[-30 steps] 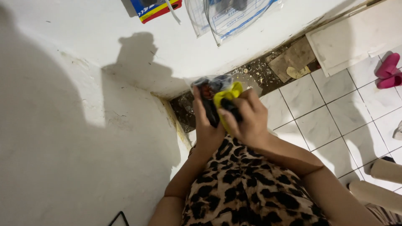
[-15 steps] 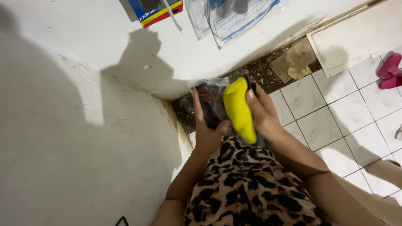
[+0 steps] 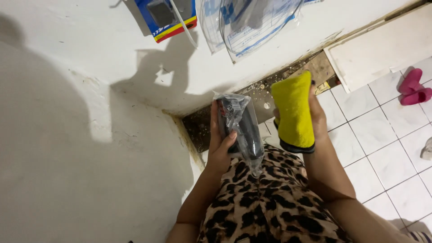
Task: The person wipes down a pair of black motorcycle handle grips that are inside a plastic bag using a yellow cloth.
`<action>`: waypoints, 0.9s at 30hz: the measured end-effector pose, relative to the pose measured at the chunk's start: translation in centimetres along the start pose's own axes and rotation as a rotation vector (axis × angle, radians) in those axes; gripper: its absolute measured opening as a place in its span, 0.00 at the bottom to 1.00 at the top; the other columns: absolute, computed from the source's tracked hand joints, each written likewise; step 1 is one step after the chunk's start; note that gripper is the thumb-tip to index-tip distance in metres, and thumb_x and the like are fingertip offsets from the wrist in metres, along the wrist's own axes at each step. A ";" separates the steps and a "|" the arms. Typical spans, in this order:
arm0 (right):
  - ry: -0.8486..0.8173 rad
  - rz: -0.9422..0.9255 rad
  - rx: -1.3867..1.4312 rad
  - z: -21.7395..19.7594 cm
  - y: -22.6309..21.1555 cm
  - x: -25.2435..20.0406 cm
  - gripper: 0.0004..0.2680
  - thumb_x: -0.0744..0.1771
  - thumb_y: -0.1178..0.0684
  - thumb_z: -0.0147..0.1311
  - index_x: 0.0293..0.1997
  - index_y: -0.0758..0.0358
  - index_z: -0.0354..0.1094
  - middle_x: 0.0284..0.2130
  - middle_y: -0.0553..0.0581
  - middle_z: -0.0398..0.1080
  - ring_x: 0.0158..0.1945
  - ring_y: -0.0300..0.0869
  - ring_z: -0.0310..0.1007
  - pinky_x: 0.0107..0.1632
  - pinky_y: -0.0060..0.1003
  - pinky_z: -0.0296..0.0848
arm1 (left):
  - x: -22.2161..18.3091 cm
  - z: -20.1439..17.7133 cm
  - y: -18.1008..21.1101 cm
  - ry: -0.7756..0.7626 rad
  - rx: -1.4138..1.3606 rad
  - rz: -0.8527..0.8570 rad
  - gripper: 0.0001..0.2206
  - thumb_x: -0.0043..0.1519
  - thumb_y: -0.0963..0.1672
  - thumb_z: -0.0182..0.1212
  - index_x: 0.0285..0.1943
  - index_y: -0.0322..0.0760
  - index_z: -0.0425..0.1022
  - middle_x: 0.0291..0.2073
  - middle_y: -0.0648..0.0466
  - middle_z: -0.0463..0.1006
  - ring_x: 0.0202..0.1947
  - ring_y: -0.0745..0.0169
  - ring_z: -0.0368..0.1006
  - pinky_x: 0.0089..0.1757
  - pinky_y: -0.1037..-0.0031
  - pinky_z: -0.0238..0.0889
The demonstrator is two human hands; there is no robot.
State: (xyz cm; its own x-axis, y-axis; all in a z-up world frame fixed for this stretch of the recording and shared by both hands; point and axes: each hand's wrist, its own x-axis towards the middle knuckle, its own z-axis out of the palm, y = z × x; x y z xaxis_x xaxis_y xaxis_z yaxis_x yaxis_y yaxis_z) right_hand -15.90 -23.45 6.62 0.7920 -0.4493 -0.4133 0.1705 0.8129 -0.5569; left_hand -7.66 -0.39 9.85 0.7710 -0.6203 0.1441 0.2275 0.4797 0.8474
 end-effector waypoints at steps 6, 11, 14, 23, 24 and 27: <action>0.040 -0.457 -0.868 3.2 -0.3 -1.6 0.25 0.74 0.37 0.37 0.71 0.74 0.51 0.67 0.81 0.55 0.71 0.62 0.57 0.71 0.55 0.57 | 0.1 -0.5 -0.9 0.003 -0.037 -0.011 0.36 0.71 0.41 0.50 0.83 0.50 0.29 0.81 0.51 0.23 0.78 0.54 0.16 0.70 0.59 0.25; -0.046 -0.410 -0.519 -2.2 -0.5 0.2 0.11 0.70 0.52 0.55 0.56 0.64 0.64 0.42 0.65 0.75 0.40 0.49 0.81 0.41 0.40 0.82 | 0.5 0.6 1.2 0.015 -0.115 -0.086 0.36 0.71 0.48 0.53 0.83 0.53 0.33 0.81 0.52 0.25 0.78 0.46 0.18 0.69 0.53 0.26; -0.005 -0.441 -0.473 -2.2 -0.1 -0.1 0.11 0.70 0.51 0.56 0.56 0.63 0.66 0.39 0.62 0.76 0.38 0.46 0.82 0.41 0.37 0.82 | 0.7 -1.4 -1.2 0.034 -0.289 -0.106 0.39 0.68 0.48 0.56 0.83 0.52 0.31 0.81 0.48 0.31 0.78 0.46 0.32 0.68 0.51 0.40; 0.022 -0.436 -0.563 -0.1 -1.9 -0.2 0.10 0.69 0.49 0.57 0.52 0.62 0.67 0.33 0.56 0.74 0.32 0.40 0.80 0.34 0.31 0.80 | 0.3 -4.6 -5.0 0.025 -0.333 -0.169 0.36 0.69 0.46 0.54 0.83 0.57 0.36 0.80 0.48 0.41 0.75 0.43 0.45 0.63 0.53 0.56; 0.023 -0.431 -0.563 -0.6 -1.9 0.3 0.10 0.69 0.49 0.57 0.52 0.62 0.67 0.33 0.56 0.74 0.32 0.40 0.80 0.34 0.31 0.80 | 0.4 -4.2 -4.9 0.030 -0.332 -0.170 0.36 0.69 0.46 0.54 0.83 0.57 0.36 0.80 0.48 0.41 0.75 0.43 0.45 0.63 0.53 0.56; -0.030 -0.398 -0.523 -1.6 -1.5 1.4 0.08 0.70 0.50 0.55 0.51 0.61 0.68 0.34 0.56 0.75 0.33 0.40 0.80 0.36 0.31 0.80 | 0.3 -2.9 -4.0 0.052 -0.325 -0.164 0.35 0.70 0.45 0.53 0.83 0.57 0.34 0.80 0.48 0.38 0.76 0.42 0.44 0.64 0.52 0.54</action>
State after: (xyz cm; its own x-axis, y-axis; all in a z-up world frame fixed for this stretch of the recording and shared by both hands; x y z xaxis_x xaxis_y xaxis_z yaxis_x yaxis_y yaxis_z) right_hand -16.02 -25.91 5.70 0.7447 -0.6617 -0.0868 0.1527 0.2955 -0.9431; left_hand -6.56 -0.68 5.02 0.7362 -0.6767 -0.0138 0.5213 0.5539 0.6492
